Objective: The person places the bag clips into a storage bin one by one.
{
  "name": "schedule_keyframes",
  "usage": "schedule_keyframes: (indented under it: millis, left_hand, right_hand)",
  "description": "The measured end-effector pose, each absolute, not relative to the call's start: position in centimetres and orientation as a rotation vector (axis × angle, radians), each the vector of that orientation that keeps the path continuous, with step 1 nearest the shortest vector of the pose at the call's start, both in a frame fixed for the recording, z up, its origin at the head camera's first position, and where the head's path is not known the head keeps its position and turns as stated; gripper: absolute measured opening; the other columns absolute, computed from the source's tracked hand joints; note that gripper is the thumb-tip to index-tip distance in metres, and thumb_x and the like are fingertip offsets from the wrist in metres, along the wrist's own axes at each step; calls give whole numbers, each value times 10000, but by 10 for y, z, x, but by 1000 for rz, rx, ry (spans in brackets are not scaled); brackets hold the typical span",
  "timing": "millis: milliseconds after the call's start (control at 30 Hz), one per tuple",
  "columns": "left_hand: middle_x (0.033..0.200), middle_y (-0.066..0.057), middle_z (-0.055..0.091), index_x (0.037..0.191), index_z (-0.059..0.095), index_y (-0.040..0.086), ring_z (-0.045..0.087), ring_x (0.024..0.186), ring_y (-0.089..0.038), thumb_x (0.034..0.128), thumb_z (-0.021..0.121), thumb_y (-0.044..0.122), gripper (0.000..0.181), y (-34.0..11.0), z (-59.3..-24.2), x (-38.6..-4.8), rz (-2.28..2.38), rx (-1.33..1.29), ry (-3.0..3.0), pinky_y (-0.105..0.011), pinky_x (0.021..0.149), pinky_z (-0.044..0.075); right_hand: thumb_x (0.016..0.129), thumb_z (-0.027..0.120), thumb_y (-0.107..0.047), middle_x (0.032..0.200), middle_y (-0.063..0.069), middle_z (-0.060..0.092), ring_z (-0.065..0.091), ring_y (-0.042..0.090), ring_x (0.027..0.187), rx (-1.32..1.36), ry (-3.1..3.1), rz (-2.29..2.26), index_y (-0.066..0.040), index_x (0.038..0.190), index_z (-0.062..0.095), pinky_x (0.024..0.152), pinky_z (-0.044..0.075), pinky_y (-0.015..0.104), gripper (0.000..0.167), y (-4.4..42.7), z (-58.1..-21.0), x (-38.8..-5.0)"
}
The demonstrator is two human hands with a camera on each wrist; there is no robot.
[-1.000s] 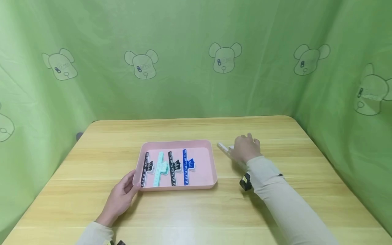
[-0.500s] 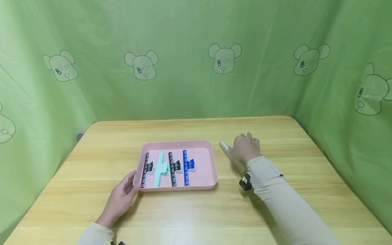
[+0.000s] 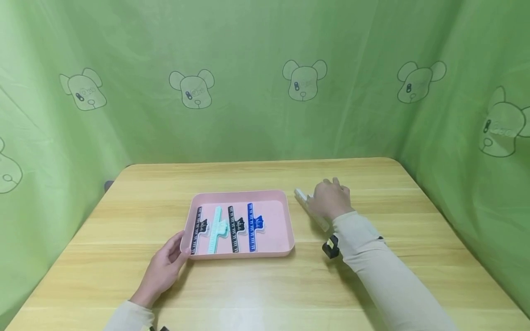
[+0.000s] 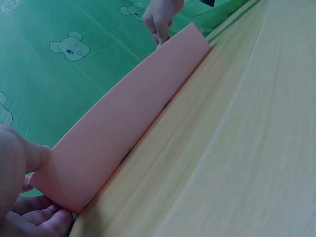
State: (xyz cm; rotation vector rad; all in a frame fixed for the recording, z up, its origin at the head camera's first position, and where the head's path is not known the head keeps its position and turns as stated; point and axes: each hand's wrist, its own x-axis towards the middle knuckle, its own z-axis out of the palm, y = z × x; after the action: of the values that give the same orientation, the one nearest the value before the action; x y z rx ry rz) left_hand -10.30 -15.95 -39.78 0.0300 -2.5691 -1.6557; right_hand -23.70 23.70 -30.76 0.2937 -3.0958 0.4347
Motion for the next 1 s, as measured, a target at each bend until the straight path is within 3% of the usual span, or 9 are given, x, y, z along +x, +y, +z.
schedule_keyframes:
  millis: [600,1000]
  left_hand:
    - [1475,-253,366,1479,334,1,444,1303,-366,965,588,120,586,-160,-399,-104,-1657,24,-2566,-329,1033,425]
    - [1475,-255,366,1480,331,-1,441,1304,-373,969,582,118,582,-160,-399,-103,-1659,32,-2568,-343,1032,430]
  right_hand:
    - [894,587,-227,1426,388,330,129,624,1338,296,-3065,438,-120,586,533,1041,142,780,330,230,-300,-235]
    - [883,575,-217,1417,369,366,147,624,1335,318,-3040,424,-123,587,535,1027,163,788,313,227,-296,-235]
